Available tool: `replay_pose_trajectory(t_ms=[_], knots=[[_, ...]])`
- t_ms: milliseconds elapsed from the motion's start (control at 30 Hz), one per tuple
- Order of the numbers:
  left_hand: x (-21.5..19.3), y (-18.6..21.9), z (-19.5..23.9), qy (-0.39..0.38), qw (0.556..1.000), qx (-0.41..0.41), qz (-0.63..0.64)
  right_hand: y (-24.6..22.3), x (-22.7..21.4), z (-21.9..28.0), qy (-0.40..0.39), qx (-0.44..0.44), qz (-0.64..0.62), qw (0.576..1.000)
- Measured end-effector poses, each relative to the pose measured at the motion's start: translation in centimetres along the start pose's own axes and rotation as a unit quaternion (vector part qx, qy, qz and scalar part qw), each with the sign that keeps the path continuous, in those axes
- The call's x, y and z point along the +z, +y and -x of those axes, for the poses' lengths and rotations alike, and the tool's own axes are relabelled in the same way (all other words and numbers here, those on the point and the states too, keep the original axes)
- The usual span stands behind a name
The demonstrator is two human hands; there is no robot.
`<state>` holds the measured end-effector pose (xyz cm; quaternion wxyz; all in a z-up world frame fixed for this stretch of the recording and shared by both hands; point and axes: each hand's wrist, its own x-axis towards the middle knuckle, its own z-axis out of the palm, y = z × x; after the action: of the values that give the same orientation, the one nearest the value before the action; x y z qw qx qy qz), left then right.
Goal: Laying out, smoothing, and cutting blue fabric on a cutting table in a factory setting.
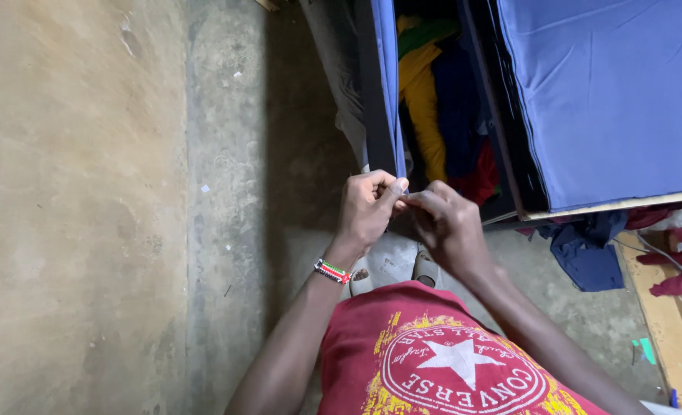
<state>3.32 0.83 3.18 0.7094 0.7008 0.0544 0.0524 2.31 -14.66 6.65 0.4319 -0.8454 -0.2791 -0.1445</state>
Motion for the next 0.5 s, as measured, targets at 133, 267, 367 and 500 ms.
replay_pose_trajectory(t_ms=[133,267,367,500], knots=[[-0.2,1.5,-0.9,-0.032,0.996,0.03,-0.081,1.0,-3.3,-3.7,-0.041,0.035,-0.138,0.989],[0.8,2.7,-1.2,-0.027,0.98,0.134,-0.146,-2.3,-6.7,-8.4,-0.189,-0.086,0.018,0.978],[1.0,4.0,-0.7,-0.005,0.963,0.199,-0.184,0.3,-6.2,-9.7,-0.261,-0.131,0.078,0.953],[1.3,3.6,-0.3,0.086,0.895,0.318,-0.3,4.3,-4.3,-11.0,-0.287,-0.178,0.055,0.94]])
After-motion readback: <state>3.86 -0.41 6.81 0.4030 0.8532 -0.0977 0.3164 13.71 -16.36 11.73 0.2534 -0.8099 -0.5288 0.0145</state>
